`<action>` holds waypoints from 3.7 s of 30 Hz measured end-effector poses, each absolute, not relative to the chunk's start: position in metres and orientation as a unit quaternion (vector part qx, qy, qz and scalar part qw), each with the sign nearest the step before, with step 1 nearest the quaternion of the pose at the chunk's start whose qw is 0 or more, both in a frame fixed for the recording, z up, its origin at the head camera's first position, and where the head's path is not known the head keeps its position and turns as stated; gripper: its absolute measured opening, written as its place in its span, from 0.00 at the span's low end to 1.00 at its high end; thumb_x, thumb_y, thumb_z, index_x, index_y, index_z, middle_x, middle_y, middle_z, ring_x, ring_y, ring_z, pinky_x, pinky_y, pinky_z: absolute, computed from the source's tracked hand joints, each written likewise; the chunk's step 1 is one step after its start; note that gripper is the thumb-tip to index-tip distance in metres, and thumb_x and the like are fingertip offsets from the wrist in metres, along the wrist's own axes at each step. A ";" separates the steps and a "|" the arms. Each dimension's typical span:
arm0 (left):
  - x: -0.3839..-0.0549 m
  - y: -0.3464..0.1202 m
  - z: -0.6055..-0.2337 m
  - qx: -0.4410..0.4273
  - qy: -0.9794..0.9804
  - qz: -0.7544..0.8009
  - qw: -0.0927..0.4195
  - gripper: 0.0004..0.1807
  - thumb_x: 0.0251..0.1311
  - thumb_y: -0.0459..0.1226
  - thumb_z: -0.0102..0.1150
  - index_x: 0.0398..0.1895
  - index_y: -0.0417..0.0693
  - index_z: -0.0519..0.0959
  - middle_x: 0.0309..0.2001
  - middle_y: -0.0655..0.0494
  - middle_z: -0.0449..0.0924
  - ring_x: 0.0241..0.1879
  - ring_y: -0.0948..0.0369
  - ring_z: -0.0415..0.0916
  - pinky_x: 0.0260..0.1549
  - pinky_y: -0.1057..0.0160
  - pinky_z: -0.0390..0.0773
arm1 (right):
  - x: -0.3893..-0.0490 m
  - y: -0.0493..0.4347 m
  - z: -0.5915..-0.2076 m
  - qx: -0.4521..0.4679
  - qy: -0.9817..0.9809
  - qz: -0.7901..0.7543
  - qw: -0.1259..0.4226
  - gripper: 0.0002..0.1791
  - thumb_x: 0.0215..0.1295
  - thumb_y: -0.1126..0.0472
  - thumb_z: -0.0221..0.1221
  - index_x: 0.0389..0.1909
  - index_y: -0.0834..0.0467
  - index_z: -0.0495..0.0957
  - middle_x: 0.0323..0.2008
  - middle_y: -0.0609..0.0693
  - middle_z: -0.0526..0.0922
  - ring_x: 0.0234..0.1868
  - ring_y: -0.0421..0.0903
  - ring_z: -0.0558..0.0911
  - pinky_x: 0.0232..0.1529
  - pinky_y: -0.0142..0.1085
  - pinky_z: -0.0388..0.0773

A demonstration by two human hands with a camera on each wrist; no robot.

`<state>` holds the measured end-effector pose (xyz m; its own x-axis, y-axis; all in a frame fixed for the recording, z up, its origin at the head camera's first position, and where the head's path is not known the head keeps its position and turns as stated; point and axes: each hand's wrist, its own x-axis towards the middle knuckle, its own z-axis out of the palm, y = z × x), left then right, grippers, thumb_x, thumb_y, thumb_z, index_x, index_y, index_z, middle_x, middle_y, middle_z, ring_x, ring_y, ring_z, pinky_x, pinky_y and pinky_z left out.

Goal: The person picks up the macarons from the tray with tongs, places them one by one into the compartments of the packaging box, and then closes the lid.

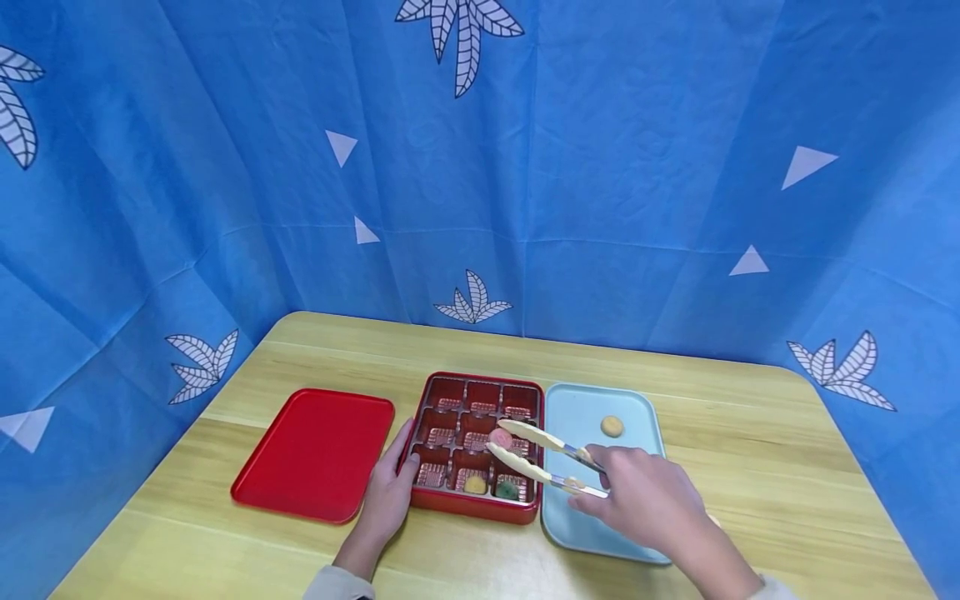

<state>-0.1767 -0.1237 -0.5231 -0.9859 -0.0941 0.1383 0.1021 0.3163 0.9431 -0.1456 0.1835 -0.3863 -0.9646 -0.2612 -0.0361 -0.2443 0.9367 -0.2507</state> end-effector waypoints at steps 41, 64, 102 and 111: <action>-0.176 -0.123 -0.522 -0.005 -0.817 -0.569 0.095 0.30 0.66 0.34 0.46 0.72 0.51 0.58 0.64 0.50 0.69 0.65 0.53 0.63 0.61 0.48 0.66 | -0.151 0.130 -0.395 -0.176 0.975 -0.134 0.029 0.26 0.42 0.38 0.69 0.40 0.50 0.81 0.17 0.38 0.69 0.19 0.37 0.65 0.15 0.32 0.59; -0.175 -0.124 -0.523 -0.011 -0.811 -0.577 0.095 0.30 0.65 0.33 0.46 0.72 0.52 0.58 0.63 0.51 0.70 0.64 0.53 0.64 0.61 0.48 0.66 | -0.154 0.118 -0.398 -0.182 0.973 -0.131 0.046 0.26 0.42 0.39 0.69 0.41 0.49 0.82 0.23 0.40 0.77 0.21 0.38 0.68 0.15 0.34 0.63; -0.175 -0.125 -0.520 -0.003 -0.813 -0.576 0.081 0.30 0.67 0.34 0.45 0.72 0.56 0.58 0.60 0.49 0.72 0.51 0.55 0.73 0.52 0.52 0.73 | -0.153 0.112 -0.399 -0.174 0.975 -0.128 0.054 0.29 0.41 0.38 0.69 0.45 0.48 0.81 0.21 0.40 0.75 0.22 0.39 0.68 0.16 0.36 0.62; -0.174 -0.126 -0.520 -0.004 -0.812 -0.580 0.067 0.30 0.68 0.34 0.45 0.72 0.56 0.57 0.55 0.47 0.76 0.29 0.64 0.76 0.41 0.60 0.76 | -0.151 0.113 -0.400 -0.175 0.975 -0.130 0.051 0.32 0.41 0.37 0.69 0.48 0.48 0.82 0.21 0.40 0.76 0.21 0.39 0.68 0.13 0.36 0.62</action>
<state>-0.1740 -0.1261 -0.5197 -0.9909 -0.0721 0.1134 0.0840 0.3268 0.9414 -0.1514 0.1130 -0.4001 -0.9335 -0.3544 -0.0537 -0.3278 0.9048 -0.2719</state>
